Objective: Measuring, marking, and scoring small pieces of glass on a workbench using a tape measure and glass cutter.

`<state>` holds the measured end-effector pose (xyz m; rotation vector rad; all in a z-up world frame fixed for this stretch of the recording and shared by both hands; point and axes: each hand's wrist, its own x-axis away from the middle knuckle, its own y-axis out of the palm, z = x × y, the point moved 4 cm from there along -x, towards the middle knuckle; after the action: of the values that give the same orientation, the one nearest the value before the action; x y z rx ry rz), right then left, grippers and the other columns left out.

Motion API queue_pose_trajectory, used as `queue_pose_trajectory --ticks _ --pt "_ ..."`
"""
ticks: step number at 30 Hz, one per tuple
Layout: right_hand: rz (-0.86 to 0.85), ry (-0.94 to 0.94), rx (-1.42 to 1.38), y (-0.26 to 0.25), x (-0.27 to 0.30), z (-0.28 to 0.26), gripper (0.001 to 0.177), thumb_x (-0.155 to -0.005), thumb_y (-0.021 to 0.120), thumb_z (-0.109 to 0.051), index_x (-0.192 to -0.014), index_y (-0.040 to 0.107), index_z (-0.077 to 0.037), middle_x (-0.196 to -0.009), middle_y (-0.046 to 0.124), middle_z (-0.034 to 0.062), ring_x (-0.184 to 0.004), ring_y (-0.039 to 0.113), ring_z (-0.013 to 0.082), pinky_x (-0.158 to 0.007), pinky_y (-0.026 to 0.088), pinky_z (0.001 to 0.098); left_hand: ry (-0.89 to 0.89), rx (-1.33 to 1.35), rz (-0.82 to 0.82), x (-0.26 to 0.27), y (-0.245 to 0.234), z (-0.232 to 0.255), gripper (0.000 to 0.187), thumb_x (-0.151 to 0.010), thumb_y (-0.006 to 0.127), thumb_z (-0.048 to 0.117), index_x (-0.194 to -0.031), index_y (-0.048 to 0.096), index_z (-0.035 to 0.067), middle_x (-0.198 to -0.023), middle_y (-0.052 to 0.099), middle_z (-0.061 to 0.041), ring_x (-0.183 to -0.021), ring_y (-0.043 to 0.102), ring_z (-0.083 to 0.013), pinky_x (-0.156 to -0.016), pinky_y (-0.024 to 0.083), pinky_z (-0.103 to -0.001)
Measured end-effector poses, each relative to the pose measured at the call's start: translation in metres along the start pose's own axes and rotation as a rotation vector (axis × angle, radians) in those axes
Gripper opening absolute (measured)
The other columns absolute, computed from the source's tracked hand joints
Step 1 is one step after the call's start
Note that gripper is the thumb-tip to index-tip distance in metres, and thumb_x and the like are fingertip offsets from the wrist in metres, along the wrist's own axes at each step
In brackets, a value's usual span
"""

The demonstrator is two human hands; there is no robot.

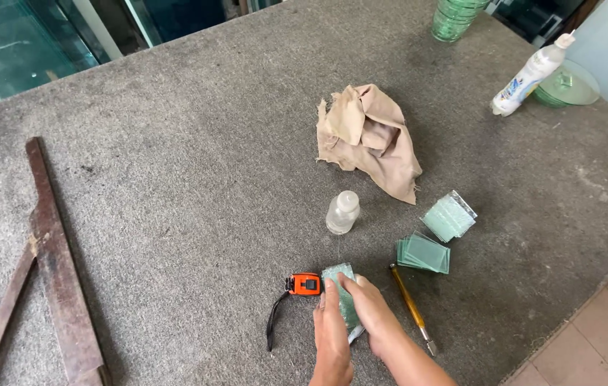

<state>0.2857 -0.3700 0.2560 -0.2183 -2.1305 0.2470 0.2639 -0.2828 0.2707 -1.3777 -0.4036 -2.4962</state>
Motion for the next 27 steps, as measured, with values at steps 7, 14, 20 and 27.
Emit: queue_pose_trajectory --ticks 7,14,20,27 --pt "0.032 -0.009 -0.110 0.005 0.014 -0.011 0.080 -0.087 0.059 -0.053 -0.157 0.044 -0.017 -0.168 0.033 0.0041 -0.155 0.035 0.0171 -0.125 0.027 0.0364 -0.141 -0.054 0.048 -0.022 0.003 -0.001 0.081 -0.092 0.040 0.070 -0.159 0.041 0.026 -0.175 -0.001 -0.002 -0.162 -0.017 -0.0082 -0.132 -0.006 -0.036" --pt "0.008 -0.066 -0.209 -0.005 0.028 -0.024 0.050 -0.087 0.064 -0.040 -0.122 0.071 -0.005 -0.121 0.076 0.0172 -0.112 0.070 0.0260 -0.094 0.050 0.0386 -0.109 -0.138 0.032 -0.024 0.020 -0.003 0.091 -0.086 0.037 0.078 -0.158 0.042 0.021 -0.171 0.014 -0.006 -0.159 0.006 -0.0160 -0.132 0.007 -0.038" --pt "0.058 -0.011 -0.086 -0.015 -0.006 -0.001 0.085 -0.087 0.061 -0.042 -0.163 0.028 -0.023 -0.171 0.024 0.0068 -0.157 0.031 0.0235 -0.126 0.032 0.0431 -0.083 -0.246 0.016 -0.020 0.029 0.001 0.098 -0.083 0.033 0.083 -0.155 0.047 0.018 -0.166 0.027 -0.010 -0.155 0.032 -0.0251 -0.131 0.022 -0.040" --pt "0.142 -0.091 -0.013 -0.037 0.000 0.010 0.074 -0.090 0.056 -0.045 -0.159 0.038 -0.025 -0.171 0.030 -0.0055 -0.158 0.027 0.0103 -0.130 0.020 0.0352 -0.182 -0.044 -0.006 -0.012 0.001 -0.007 0.084 -0.089 0.038 0.075 -0.155 0.050 0.023 -0.160 0.043 0.002 -0.149 0.045 -0.0135 -0.126 0.033 -0.034"
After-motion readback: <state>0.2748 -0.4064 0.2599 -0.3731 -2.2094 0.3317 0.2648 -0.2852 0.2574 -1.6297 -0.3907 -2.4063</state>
